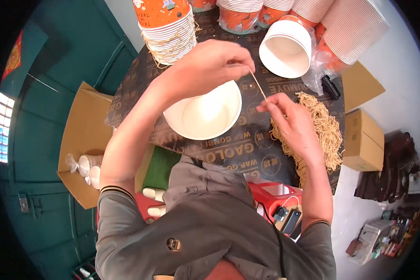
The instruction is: Attaching string handles to paper cups and stacking them on a workbench.
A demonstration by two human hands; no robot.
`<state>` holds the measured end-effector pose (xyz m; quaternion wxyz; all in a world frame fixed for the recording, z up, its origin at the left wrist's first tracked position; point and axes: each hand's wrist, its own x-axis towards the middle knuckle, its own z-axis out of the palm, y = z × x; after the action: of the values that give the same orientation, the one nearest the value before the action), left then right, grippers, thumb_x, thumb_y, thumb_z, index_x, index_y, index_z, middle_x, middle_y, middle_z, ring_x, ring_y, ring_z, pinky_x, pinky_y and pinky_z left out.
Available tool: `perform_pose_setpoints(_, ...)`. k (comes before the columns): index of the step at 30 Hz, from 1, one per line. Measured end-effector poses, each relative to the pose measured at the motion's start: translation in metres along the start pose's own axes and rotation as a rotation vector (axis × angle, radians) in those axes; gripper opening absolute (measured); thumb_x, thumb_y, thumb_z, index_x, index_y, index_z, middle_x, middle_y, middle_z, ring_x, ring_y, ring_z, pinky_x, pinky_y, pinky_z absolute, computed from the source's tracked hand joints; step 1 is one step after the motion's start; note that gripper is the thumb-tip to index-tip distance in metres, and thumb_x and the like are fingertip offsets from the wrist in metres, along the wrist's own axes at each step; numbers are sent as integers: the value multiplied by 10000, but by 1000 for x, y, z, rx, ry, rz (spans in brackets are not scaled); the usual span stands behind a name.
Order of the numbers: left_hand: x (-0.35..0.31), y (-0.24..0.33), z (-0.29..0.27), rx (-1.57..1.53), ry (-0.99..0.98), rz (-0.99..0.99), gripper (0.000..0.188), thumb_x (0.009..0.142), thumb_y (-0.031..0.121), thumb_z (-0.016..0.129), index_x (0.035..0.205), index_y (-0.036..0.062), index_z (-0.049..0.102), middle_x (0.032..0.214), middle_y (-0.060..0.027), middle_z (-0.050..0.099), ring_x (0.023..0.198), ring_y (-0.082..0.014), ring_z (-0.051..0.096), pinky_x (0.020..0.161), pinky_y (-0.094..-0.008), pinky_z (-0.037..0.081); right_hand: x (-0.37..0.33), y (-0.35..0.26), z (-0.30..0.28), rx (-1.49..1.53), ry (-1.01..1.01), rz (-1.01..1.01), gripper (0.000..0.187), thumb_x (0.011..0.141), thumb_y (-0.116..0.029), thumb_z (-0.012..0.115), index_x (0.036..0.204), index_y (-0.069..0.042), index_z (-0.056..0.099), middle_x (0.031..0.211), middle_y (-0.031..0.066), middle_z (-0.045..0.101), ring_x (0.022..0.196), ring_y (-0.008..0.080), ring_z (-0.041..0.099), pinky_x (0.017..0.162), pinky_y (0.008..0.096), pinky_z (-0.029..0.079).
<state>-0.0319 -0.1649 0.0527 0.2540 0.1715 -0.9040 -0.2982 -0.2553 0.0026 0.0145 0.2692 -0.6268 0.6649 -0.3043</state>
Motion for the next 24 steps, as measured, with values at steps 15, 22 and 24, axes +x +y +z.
perform_pose_setpoints(15,-63,51,21,550,339,-47,303,903,145,851,1156,64,705,1098,-128,682,1051,-367,654,894,-469,539,22,49,62,1001,-141,142,155,1011,-95,807,1147,-27,836,1163,50,811,980,69,693,898,251,558)
perform_pose_setpoints(22,-73,69,46,205,242,-199,272,917,147,861,1129,41,727,1002,-121,716,938,-292,713,834,-396,565,12,35,49,1233,-96,55,184,1037,-158,783,1165,-36,834,1256,64,784,1097,94,688,938,276,560)
perform_pose_setpoints(24,-71,69,49,227,244,-165,277,918,167,871,1129,53,731,976,-97,707,870,-259,683,781,-373,554,7,27,46,1251,-61,25,189,1042,-153,774,1177,-34,832,1300,74,766,1163,118,676,982,295,550)
